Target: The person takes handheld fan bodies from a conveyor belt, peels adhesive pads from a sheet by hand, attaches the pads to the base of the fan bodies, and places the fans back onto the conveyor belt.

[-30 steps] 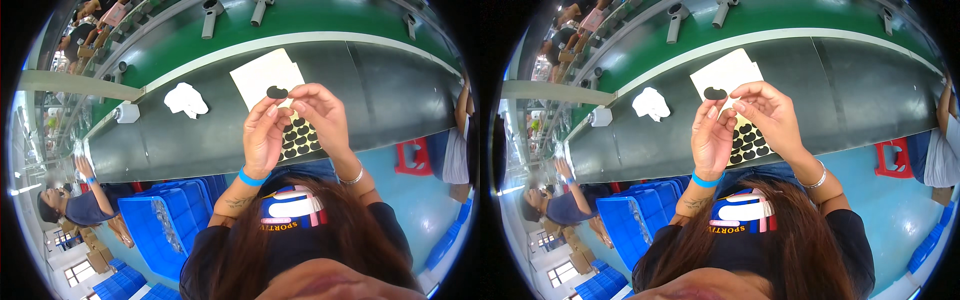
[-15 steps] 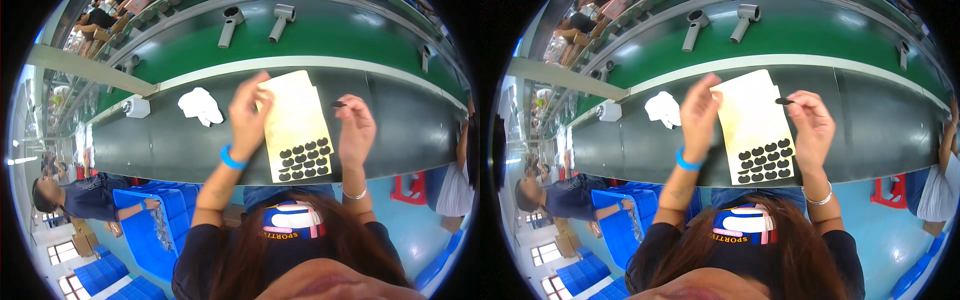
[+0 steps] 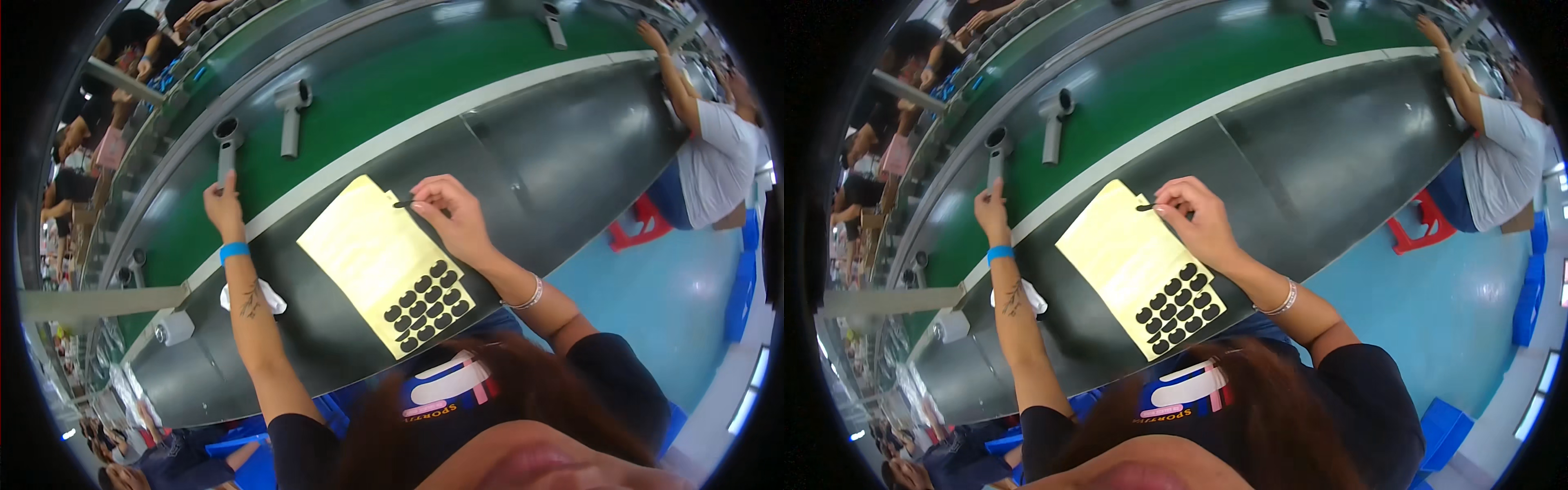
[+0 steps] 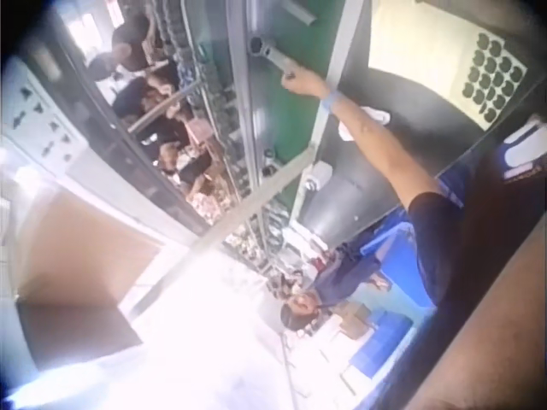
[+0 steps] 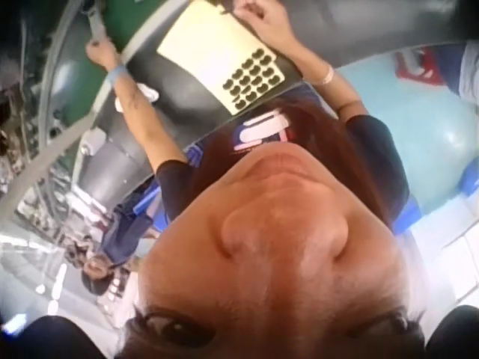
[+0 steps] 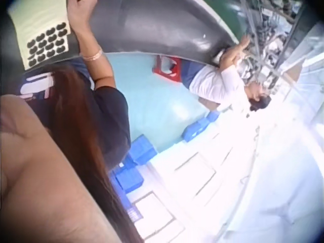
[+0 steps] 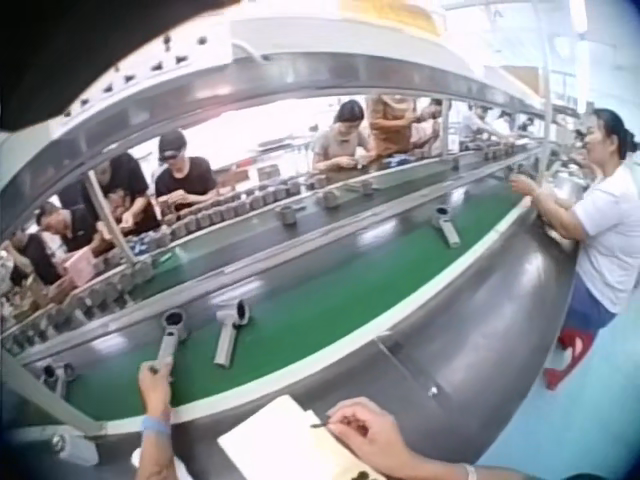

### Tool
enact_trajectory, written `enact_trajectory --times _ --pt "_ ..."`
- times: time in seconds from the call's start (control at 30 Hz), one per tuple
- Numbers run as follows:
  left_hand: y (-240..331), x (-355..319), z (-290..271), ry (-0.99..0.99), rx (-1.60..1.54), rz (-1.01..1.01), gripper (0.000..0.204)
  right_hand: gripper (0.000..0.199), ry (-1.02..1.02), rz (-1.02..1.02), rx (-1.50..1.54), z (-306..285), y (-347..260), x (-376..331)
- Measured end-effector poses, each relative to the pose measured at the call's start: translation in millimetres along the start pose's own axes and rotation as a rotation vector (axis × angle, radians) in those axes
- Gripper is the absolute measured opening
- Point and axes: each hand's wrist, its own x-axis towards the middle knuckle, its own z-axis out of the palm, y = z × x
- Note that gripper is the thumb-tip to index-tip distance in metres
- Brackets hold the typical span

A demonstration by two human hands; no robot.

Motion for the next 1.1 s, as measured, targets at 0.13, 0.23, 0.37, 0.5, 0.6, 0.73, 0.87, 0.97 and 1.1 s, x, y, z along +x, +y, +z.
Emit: enact_trajectory --times 0.13,0.23,0.37,0.5,0.6,0.73,0.87,0.97,1.1 --pt "30.5 15.9 -8.1 0.138 -0.742 -0.100 0.040 0.006 -0.017 -0.008 0.013 0.5 -6.4 -0.7" --pt "88.6 -2.9 -33.7 0.186 -0.718 0.009 0.037 0.005 0.016 -0.016 0.027 -3.9 -5.4 -3.0" --pt "162.2 -63.3 -71.7 0.157 -0.495 0.190 0.031 0.006 0.035 0.005 0.161 -11.5 -5.8 -10.5" --pt "196.3 -120.6 -97.9 0.054 -0.461 0.291 0.029 0.007 -0.019 0.017 0.265 -14.1 -15.8 -22.9" --pt "211.5 -161.1 -108.8 -0.106 -0.382 0.378 0.032 0.007 -0.031 -0.007 0.274 -17.8 -31.3 -30.4" --pt "213.4 -204.7 -121.8 -0.310 -0.344 0.470 0.037 0.006 -0.036 -0.046 0.289 -23.3 -46.0 -36.6" --pt "212.4 -241.3 -115.2 -0.445 -0.365 0.444 0.039 0.006 -0.020 -0.007 0.329 -31.5 -61.3 -40.2" --pt "214.9 -263.2 -109.9 -0.476 -0.398 0.384 0.038 0.006 -0.019 0.030 0.384 -34.2 -69.0 -39.0" --pt "200.2 -278.9 -105.3 -0.561 -0.403 0.444 0.035 0.005 -0.020 0.036 0.433 -30.0 -77.1 -41.0"
